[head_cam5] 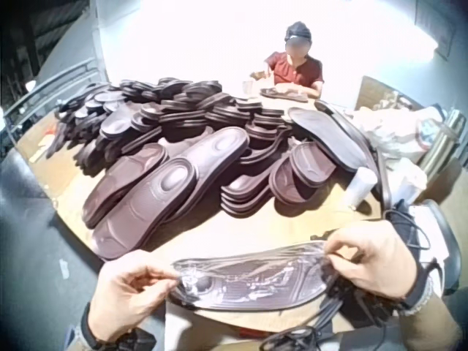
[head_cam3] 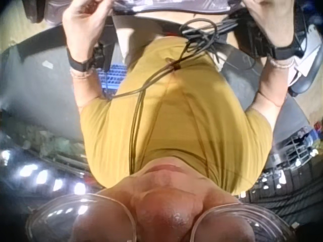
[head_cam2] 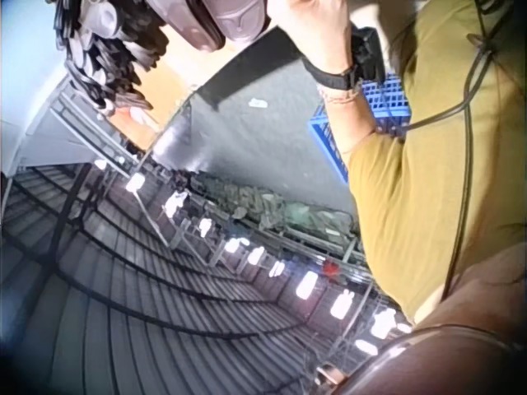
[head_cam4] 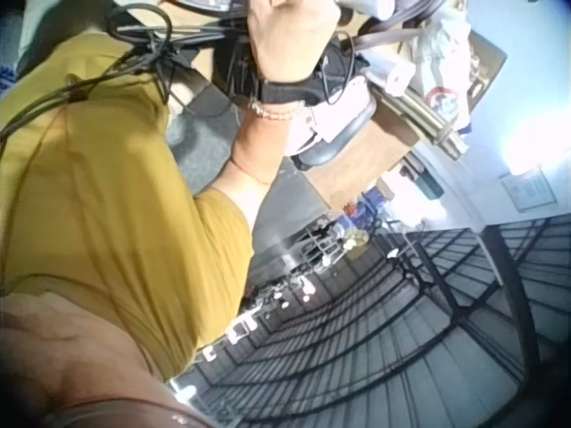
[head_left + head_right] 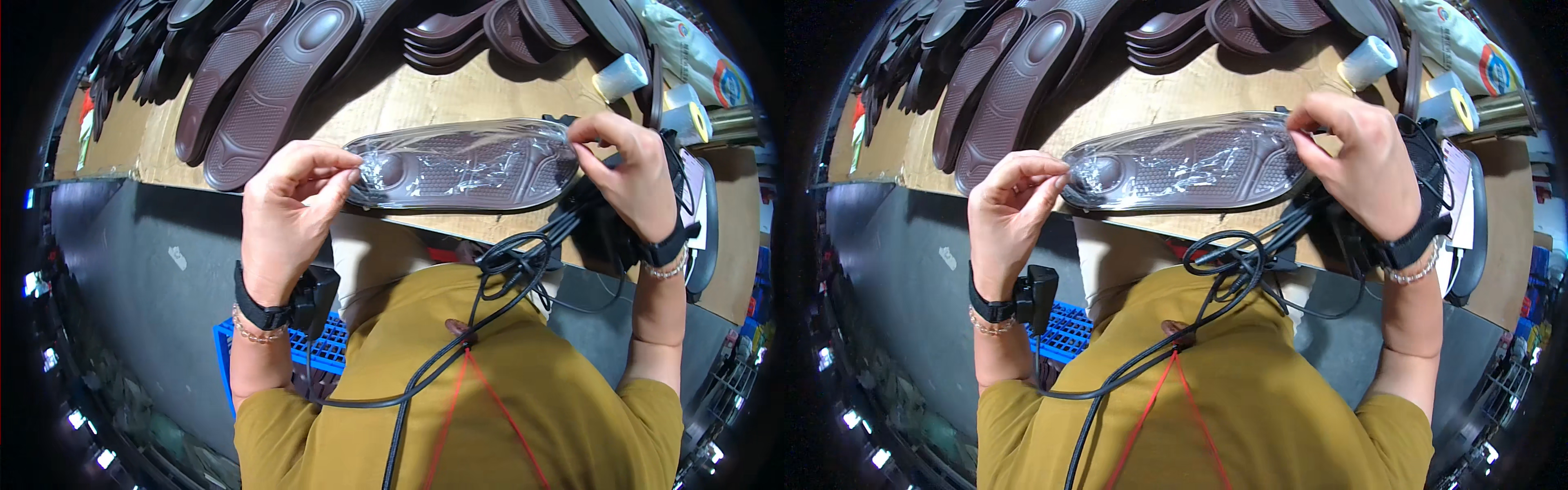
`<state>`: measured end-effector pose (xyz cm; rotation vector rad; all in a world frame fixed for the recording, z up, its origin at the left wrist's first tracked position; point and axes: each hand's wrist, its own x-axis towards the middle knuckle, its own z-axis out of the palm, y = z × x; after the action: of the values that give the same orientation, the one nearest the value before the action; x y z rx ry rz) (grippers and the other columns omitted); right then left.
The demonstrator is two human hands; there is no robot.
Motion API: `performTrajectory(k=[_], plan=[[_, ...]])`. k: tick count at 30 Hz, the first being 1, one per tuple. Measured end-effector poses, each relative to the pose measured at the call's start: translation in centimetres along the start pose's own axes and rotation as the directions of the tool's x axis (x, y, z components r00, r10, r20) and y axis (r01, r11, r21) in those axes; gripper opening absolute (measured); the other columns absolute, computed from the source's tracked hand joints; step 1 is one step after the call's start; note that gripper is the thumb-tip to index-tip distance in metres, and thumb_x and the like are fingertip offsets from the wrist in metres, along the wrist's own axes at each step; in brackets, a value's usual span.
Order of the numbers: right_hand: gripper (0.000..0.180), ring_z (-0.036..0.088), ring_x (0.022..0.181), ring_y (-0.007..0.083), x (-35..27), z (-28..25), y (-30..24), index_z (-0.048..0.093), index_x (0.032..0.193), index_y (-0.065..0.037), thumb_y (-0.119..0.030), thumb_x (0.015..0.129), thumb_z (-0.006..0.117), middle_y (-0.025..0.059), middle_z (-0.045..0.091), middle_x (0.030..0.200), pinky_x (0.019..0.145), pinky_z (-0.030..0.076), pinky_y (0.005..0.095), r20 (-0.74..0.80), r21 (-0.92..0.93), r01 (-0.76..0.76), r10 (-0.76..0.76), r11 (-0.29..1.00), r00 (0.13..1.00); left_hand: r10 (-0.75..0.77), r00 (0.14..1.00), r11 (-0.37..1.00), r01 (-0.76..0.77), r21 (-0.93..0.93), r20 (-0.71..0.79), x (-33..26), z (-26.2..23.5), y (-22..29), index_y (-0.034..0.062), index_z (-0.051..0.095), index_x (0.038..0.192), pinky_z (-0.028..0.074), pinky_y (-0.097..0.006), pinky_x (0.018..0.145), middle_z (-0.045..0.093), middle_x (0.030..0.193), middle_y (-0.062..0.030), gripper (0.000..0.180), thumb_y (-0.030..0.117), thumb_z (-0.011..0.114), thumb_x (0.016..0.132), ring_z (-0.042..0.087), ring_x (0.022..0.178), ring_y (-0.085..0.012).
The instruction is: The person pulls a length of tape from a roll, applies it along the edge of a brown sole, and then wraps the sole in plastic film.
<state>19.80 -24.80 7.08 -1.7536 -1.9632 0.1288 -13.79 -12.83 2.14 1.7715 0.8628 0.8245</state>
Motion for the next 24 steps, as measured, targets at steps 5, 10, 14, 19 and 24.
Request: performTrajectory(k=[5, 10, 14, 19, 24], plan=[[0.014, 0.065, 0.085, 0.0316, -1.0, 1.0, -0.5, 0.063, 0.087, -0.002, 0.001, 0.077, 0.073, 0.0110, 0.065, 0.084, 0.077, 0.051, 0.0403, 0.081, -0.100, 0.152, -0.144, 0.983, 0.986, 0.097, 0.995, 0.984, -0.098, 0.151, 0.014, -1.4, 0.0, 0.1, -0.0016, 0.073, 0.100, 0.056, -0.025, 0.080, 0.071, 0.102, -0.0085, 0.014, -0.009, 0.072, 0.088, 0.069, 0.093, -0.0127], [0.017, 0.061, 0.087, 0.0270, -1.8, 1.9, -0.4, 0.058, 0.079, -0.007, -0.001, 0.074, 0.073, 0.0073, 0.061, 0.080, 0.078, 0.047, 0.0389, 0.131, -0.215, 0.209, -0.184, 0.954, 0.974, 0.227, 0.973, 0.898, -0.228, 0.376, 0.047, -1.9, 0.5, -0.5, 0.0049, 0.075, 0.096, 0.057, -0.031, 0.078, 0.073, 0.094, -0.0100, 0.018, -0.004, 0.077, 0.081, 0.072, 0.087, -0.0231], [0.011, 0.060, 0.089, 0.0237, -2.1, 2.7, -0.6, 0.058, 0.078, -0.009, -0.008, 0.076, 0.069, 0.0047, 0.059, 0.081, 0.079, 0.046, 0.0368, 0.202, -0.317, 0.271, -0.214, 0.909, 0.956, 0.291, 0.945, 0.797, -0.324, 0.510, 0.147, -2.3, 0.3, -0.7, 0.0083, 0.075, 0.096, 0.053, -0.037, 0.079, 0.072, 0.095, -0.0064, 0.021, -0.001, 0.079, 0.078, 0.066, 0.089, -0.0276], [0.005, 0.063, 0.099, 0.0238, -2.8, 2.1, -0.9, 0.061, 0.083, -0.006, -0.009, 0.081, 0.064, 0.0069, 0.063, 0.088, 0.093, 0.048, 0.0358, 0.264, -0.316, 0.273, -0.193, 0.909, 0.945, 0.193, 0.946, 0.727, -0.315, 0.610, 0.259, -3.0, -0.1, 0.6, 0.0094, 0.075, 0.109, 0.050, -0.041, 0.092, 0.072, 0.109, -0.0060, 0.030, -0.002, 0.073, 0.081, 0.063, 0.102, -0.0302], [0.028, 0.061, 0.122, 0.0292, -3.4, 0.9, -1.5, 0.066, 0.115, 0.001, -0.012, 0.090, 0.065, 0.0141, 0.068, 0.122, 0.108, 0.044, 0.0423, 0.219, -0.253, 0.165, -0.110, 0.953, 0.969, 0.172, 0.938, 0.670, -0.335, 0.663, 0.301, -3.3, -0.9, 2.0, 0.0100, 0.066, 0.134, 0.043, -0.043, 0.105, 0.062, 0.142, -0.0109, 0.059, -0.008, 0.061, 0.078, 0.058, 0.125, -0.0325]])
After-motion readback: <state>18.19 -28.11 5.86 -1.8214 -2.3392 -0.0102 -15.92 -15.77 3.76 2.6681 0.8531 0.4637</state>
